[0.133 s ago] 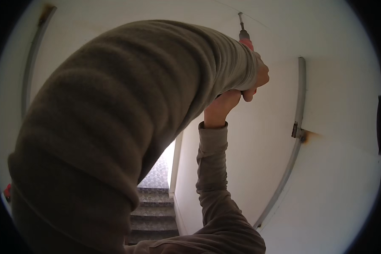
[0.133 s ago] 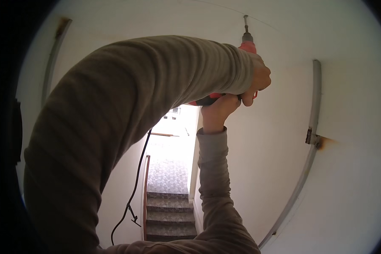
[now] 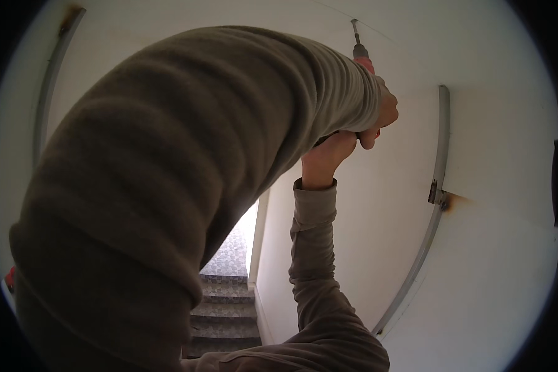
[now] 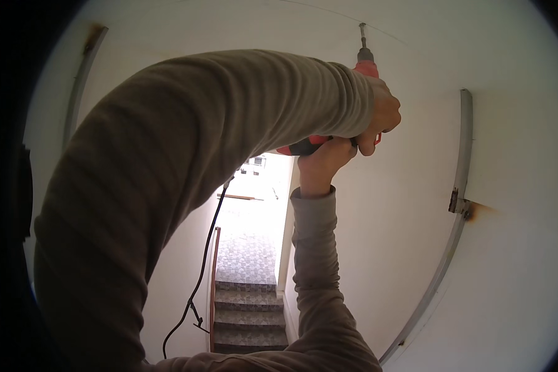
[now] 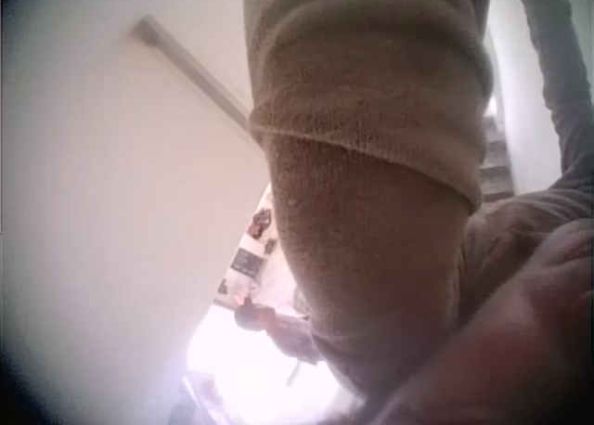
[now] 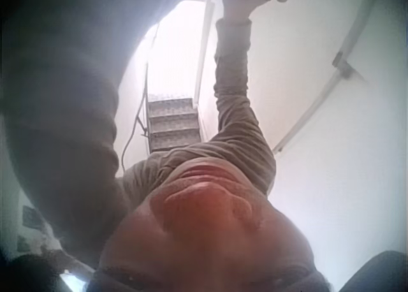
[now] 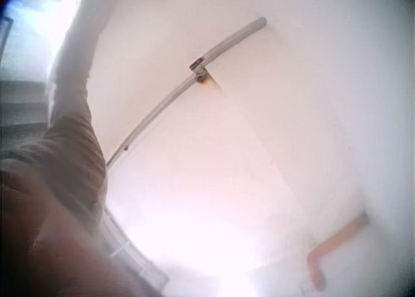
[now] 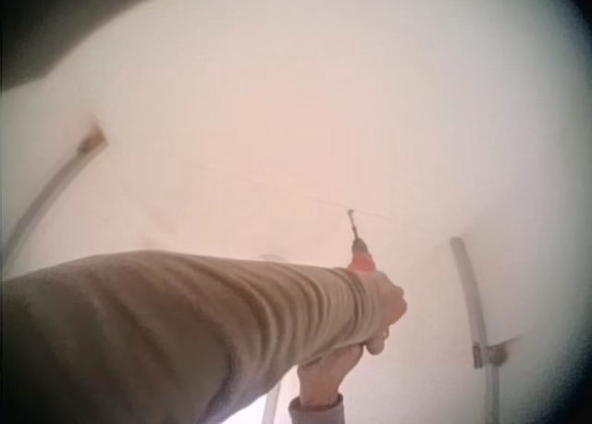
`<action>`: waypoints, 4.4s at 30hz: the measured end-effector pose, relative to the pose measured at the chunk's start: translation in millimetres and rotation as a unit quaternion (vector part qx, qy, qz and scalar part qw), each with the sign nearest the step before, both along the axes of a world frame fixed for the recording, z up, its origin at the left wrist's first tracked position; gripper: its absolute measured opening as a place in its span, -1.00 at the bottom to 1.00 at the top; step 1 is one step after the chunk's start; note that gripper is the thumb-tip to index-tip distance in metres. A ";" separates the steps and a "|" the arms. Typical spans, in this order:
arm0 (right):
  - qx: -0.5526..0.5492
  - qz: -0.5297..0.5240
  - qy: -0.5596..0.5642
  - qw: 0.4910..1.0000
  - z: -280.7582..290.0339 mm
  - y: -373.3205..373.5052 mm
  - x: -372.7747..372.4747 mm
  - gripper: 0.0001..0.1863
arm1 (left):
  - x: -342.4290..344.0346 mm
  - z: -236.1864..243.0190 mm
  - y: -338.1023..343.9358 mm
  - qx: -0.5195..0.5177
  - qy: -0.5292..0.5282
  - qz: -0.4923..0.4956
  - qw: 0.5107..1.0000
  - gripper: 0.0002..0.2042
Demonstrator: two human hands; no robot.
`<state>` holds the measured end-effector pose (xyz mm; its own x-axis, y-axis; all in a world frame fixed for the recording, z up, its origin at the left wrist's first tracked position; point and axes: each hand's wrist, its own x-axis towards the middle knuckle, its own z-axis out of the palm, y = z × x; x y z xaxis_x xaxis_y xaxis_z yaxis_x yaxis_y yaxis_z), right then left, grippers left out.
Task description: The person uses a power drill to create a hole in the ceiling and then uses a hammer to tap a small anchor or fastener into the hole.
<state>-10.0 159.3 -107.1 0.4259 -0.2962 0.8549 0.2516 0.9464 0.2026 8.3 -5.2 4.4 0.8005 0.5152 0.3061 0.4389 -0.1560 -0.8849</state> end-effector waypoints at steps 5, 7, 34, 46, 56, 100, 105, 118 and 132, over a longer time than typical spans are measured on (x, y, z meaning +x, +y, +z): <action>-0.052 0.430 -0.022 0.901 5.2 -11.9 6.8 -0.90 | 8.0 10.0 36.4 0.022 -0.028 0.030 0.999 -0.69; -0.033 0.224 -0.025 0.974 0.2 -11.1 10.1 -0.87 | 11.9 7.1 43.8 0.028 -0.050 0.004 0.998 -0.67; 0.023 0.567 -0.092 0.818 -9.9 -22.6 18.9 -0.70 | 34.6 -10.0 36.8 0.059 0.020 0.038 0.997 -0.74; 0.056 0.675 -0.122 0.725 4.3 10.1 -17.8 -0.68 | -10.3 -11.0 95.5 0.242 -0.039 -0.010 0.969 -0.74; 0.011 0.675 -0.041 0.736 6.4 -19.3 -14.8 -0.67 | 8.7 -4.9 50.2 0.113 -0.013 0.085 0.990 -0.73; -0.096 0.506 -0.039 0.856 3.3 -32.5 10.4 -0.74 | -9.6 14.6 49.7 0.010 -0.031 -0.078 0.996 -0.58; -0.077 0.545 0.025 0.835 23.2 -17.5 1.7 -0.67 | -16.7 26.7 70.5 0.055 0.024 -0.140 0.988 -0.61; -0.085 0.509 0.011 0.857 16.1 -36.5 16.7 -0.67 | -7.2 16.8 23.1 0.006 -0.092 -0.106 0.990 -0.65; -0.098 0.505 0.030 0.857 18.0 -44.9 19.5 -0.64 | 1.8 21.0 23.4 -0.005 -0.062 -0.073 0.995 -0.58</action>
